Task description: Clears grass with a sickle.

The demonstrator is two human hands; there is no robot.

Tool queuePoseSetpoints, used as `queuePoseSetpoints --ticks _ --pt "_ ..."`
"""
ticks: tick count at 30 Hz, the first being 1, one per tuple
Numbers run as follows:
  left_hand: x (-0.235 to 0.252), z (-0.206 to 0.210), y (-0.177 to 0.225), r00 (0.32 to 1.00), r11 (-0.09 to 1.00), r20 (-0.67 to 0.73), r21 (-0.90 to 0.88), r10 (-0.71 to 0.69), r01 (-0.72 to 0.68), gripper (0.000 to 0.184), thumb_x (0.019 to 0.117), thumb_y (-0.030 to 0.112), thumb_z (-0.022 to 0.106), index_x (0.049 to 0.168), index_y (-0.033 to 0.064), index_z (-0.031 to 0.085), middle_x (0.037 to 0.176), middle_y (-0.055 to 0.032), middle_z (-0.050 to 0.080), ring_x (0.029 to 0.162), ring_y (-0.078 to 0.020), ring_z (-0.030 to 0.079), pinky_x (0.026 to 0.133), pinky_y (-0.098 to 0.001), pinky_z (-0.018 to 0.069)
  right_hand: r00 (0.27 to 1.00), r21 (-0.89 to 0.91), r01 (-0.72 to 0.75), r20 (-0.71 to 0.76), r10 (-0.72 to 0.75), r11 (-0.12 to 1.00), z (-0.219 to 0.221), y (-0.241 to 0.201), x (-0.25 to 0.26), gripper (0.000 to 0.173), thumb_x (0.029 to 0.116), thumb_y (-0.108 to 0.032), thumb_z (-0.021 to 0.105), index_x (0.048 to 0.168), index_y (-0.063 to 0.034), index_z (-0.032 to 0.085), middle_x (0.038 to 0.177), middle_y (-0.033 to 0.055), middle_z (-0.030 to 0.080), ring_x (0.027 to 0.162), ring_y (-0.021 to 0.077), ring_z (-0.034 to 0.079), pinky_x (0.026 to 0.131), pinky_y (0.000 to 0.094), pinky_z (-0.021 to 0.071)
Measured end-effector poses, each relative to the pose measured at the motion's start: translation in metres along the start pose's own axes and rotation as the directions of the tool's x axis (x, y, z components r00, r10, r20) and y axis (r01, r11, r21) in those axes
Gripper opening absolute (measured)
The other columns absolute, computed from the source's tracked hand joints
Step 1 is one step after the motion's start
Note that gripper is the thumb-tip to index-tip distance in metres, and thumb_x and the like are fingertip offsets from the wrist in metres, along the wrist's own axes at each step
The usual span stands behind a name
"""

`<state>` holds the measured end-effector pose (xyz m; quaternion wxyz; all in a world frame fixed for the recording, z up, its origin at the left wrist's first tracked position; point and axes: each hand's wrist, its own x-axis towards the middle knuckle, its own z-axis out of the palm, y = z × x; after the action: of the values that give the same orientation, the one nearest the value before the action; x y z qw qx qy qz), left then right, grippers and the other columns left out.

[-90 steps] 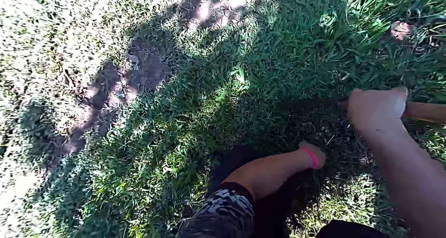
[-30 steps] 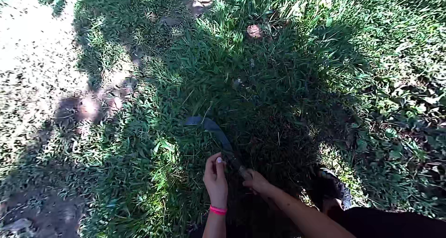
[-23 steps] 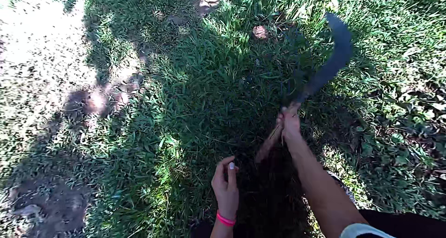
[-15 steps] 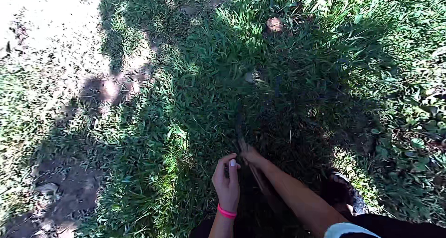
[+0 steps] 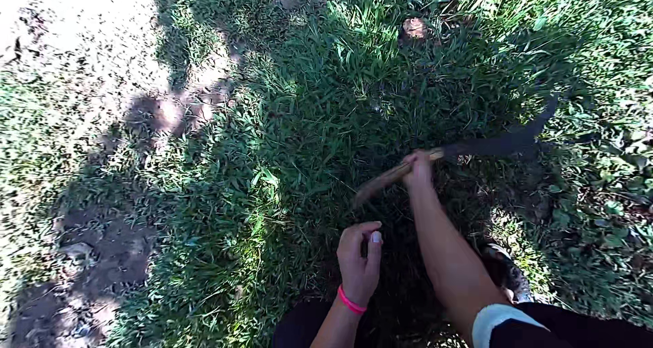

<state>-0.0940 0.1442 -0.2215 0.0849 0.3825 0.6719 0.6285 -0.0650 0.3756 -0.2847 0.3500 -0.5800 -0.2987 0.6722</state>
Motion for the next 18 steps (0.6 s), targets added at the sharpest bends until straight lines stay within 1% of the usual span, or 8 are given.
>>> queuePoseSetpoints --ticks 3,5,7,9,11,14,16,18 --pt "0.003 0.007 -0.019 1.0 0.999 0.008 0.03 -0.02 0.019 0.035 0.1047 0.023 0.049 0.104 -0.0033 0.071 0.085 -0.0084 0.071 0.076 -0.0101 0.066 0.078 -0.0279 0.0561 0.77 -0.772 0.057 0.438 0.464 0.633 -0.053 0.148 -0.096 0.036 0.1004 -0.013 0.055 0.133 0.0024 0.05 0.086 0.012 0.058 0.063 0.0158 0.055 0.06 0.0327 0.0509" --pt "0.007 0.013 -0.029 0.999 0.998 0.013 0.041 -0.038 0.037 0.032 0.1033 0.018 0.049 0.106 -0.0046 0.071 0.084 -0.0086 0.071 0.072 -0.0108 0.066 0.073 -0.029 0.0568 0.632 -0.885 0.221 0.45 0.63 0.41 -0.113 0.204 -0.104 0.047 0.0926 -0.015 0.069 0.136 -0.0015 0.055 0.106 0.0235 0.067 0.083 0.0321 0.067 0.076 0.0517 0.0555" --pt "0.008 0.023 -0.027 0.999 0.999 0.034 0.018 -0.036 0.036 0.03 0.1026 0.016 0.051 0.107 -0.005 0.071 0.085 -0.0094 0.071 0.073 -0.0126 0.067 0.074 -0.0312 0.0575 0.659 -0.895 0.314 0.446 0.606 0.317 -0.144 0.182 -0.084 0.051 0.0916 -0.018 0.075 0.137 -0.0035 0.057 0.117 0.0265 0.067 0.1 0.0407 0.068 0.089 0.0615 0.0541" --pt "0.008 0.027 -0.017 0.997 1.0 0.074 0.002 -0.019 0.019 0.028 0.1007 0.015 0.052 0.106 -0.0044 0.072 0.089 -0.0112 0.074 0.077 -0.016 0.07 0.08 -0.0359 0.0577 0.786 -0.86 0.297 0.467 0.405 0.415 -0.128 0.123 -0.06 0.052 0.0916 -0.013 0.073 0.139 0.001 0.055 0.117 0.0271 0.067 0.101 0.0396 0.068 0.09 0.0601 0.0543" --pt "0.01 0.027 -0.008 0.997 1.0 0.073 -0.016 0.01 -0.009 0.027 0.1006 0.015 0.054 0.104 -0.0035 0.073 0.091 -0.0112 0.074 0.079 -0.0157 0.07 0.082 -0.035 0.0579 0.905 -0.728 0.239 0.407 0.125 0.642 -0.087 0.059 -0.041 0.048 0.0979 -0.01 0.063 0.14 0.0071 0.046 0.093 0.0159 0.064 0.073 0.0212 0.062 0.069 0.0402 0.0555" --pt "0.006 0.017 0.005 0.998 0.999 0.047 -0.047 0.029 -0.026 0.029 0.1019 0.018 0.052 0.103 -0.0028 0.072 0.088 -0.0105 0.073 0.078 -0.0147 0.069 0.081 -0.0329 0.0571 0.987 -0.182 0.156 0.07 -0.145 0.971 -0.018 -0.019 -0.002 0.026 0.1069 -0.01 0.05 0.129 -0.0008 0.04 0.071 -0.0012 0.048 0.052 0.0056 0.051 0.054 0.0216 0.0507" --pt "0.003 0.008 0.012 0.998 0.997 0.032 -0.051 0.058 -0.056 0.031 0.1037 0.021 0.051 0.103 -0.002 0.072 0.086 -0.0096 0.072 0.078 -0.0129 0.068 0.081 -0.0302 0.0558 0.982 0.18 0.183 -0.083 -0.171 0.966 0.023 -0.039 0.016 0.009 0.1073 -0.011 0.047 0.114 -0.0136 0.042 0.072 -0.0063 0.047 0.052 0.0039 0.049 0.054 0.0205 0.0507" --pt "0.0 0.007 0.015 0.995 0.994 0.014 -0.047 0.097 -0.096 0.032 0.1048 0.024 0.05 0.102 0.0007 0.071 0.083 -0.0071 0.07 0.077 -0.0104 0.065 0.081 -0.0269 0.0539 0.954 0.215 0.298 -0.03 -0.299 0.93 0.043 0.011 -0.007 0.012 0.0994 -0.004 0.046 0.109 -0.0099 0.042 0.07 -0.0041 0.047 0.051 0.0041 0.048 0.051 0.0211 0.0485"
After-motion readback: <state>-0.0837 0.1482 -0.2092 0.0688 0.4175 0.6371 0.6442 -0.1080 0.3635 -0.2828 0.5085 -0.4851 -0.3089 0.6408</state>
